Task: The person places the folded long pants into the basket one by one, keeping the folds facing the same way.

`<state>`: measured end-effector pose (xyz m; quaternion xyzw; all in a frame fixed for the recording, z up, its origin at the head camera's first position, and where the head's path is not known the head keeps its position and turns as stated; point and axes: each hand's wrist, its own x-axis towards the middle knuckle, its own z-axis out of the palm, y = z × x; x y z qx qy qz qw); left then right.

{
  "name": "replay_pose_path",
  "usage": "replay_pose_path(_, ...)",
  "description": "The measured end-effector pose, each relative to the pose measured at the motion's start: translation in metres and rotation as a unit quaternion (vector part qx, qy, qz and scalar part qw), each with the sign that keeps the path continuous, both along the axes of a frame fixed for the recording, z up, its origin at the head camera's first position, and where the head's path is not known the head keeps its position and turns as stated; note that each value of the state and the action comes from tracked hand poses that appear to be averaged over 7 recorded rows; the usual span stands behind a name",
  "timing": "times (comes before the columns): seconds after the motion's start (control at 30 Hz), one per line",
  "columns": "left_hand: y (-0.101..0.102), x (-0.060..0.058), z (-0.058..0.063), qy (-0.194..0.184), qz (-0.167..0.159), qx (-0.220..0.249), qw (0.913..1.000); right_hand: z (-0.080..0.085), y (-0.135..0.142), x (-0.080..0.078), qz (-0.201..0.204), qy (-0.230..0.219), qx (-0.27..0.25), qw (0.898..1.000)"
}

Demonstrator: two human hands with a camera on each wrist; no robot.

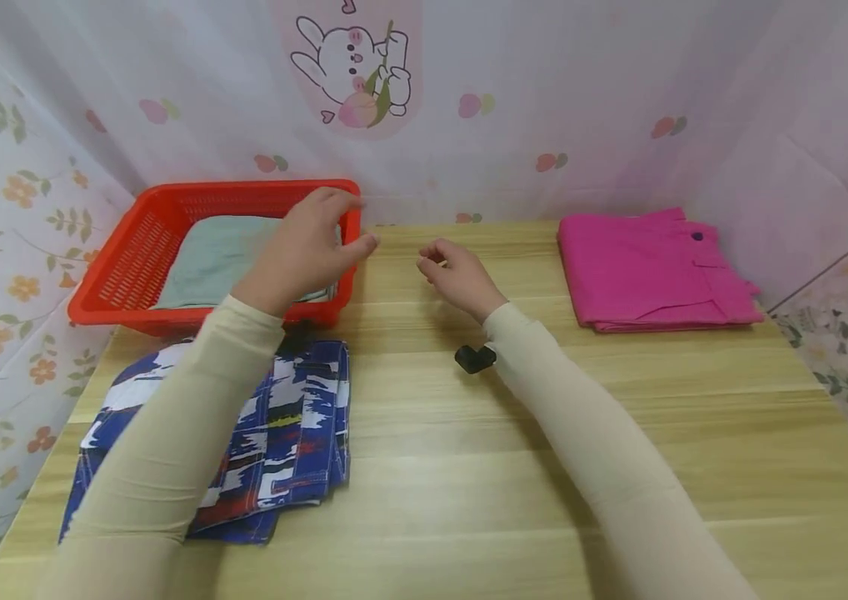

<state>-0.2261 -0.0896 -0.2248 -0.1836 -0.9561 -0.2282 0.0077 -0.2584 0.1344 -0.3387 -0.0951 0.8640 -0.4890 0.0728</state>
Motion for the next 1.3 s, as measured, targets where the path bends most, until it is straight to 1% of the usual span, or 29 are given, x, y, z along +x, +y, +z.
replay_pose_path(0.1,0.015,0.019,-0.016,0.008,-0.002,0.062,0.998,-0.005,0.022,0.007,-0.006,0.014,0.029,0.999)
replay_pose_path(0.17,0.025,0.028,-0.026,0.009,-0.011,0.086,0.9962,-0.007,0.04,0.012,-0.01,0.023,0.043,0.999)
replay_pose_path(0.23,0.035,0.035,-0.035,0.001,-0.021,0.085,0.9961,-0.007,0.062,0.018,-0.019,0.026,0.058,0.998)
replay_pose_path(0.3,0.046,0.037,-0.044,-0.014,-0.037,0.069,0.9968,-0.006,0.086,0.025,-0.034,0.022,0.063,0.997)
replay_pose_path(0.4,0.06,0.037,-0.053,-0.033,-0.06,0.042,0.9968,-0.003,0.12,0.033,-0.062,0.013,0.06,0.996)
replay_pose_path(0.47,0.069,0.035,-0.059,-0.043,-0.069,0.038,0.996,-0.001,0.138,0.038,-0.078,0.006,0.054,0.996)
replay_pose_path(0.57,0.081,0.031,-0.066,-0.057,-0.076,0.051,0.9942,0.002,0.159,0.043,-0.104,0.006,0.061,0.993)
replay_pose_path(0.73,0.1,0.024,-0.077,-0.082,-0.082,0.076,0.9903,0.005,0.186,0.047,-0.144,0.017,0.094,0.985)
replay_pose_path(0.8,0.106,0.023,-0.081,-0.088,-0.078,0.085,0.9893,0.005,0.197,0.047,-0.158,0.02,0.102,0.982)
replay_pose_path(0.9,0.114,0.027,-0.09,-0.107,-0.08,0.093,0.9867,0.004,0.215,0.046,-0.181,0.023,0.114,0.977)
replay_pose_path(1.0,0.123,0.032,-0.1,-0.127,-0.092,0.092,0.9834,0.005,0.236,0.044,-0.191,0.017,0.134,0.972)
replay_pose_path(1.1,0.132,0.035,-0.105,-0.149,-0.102,0.103,0.9782,0.007,0.257,0.041,-0.195,0.009,0.158,0.968)
replay_pose_path(1.23,0.144,0.035,-0.109,-0.175,-0.106,0.122,0.9713,0.01,0.284,0.036,-0.196,0.013,0.194,0.961)
replay_pose_path(1.3,0.15,0.034,-0.112,-0.184,-0.107,0.122,0.9695,0.009,0.299,0.032,-0.194,0.012,0.215,0.957)
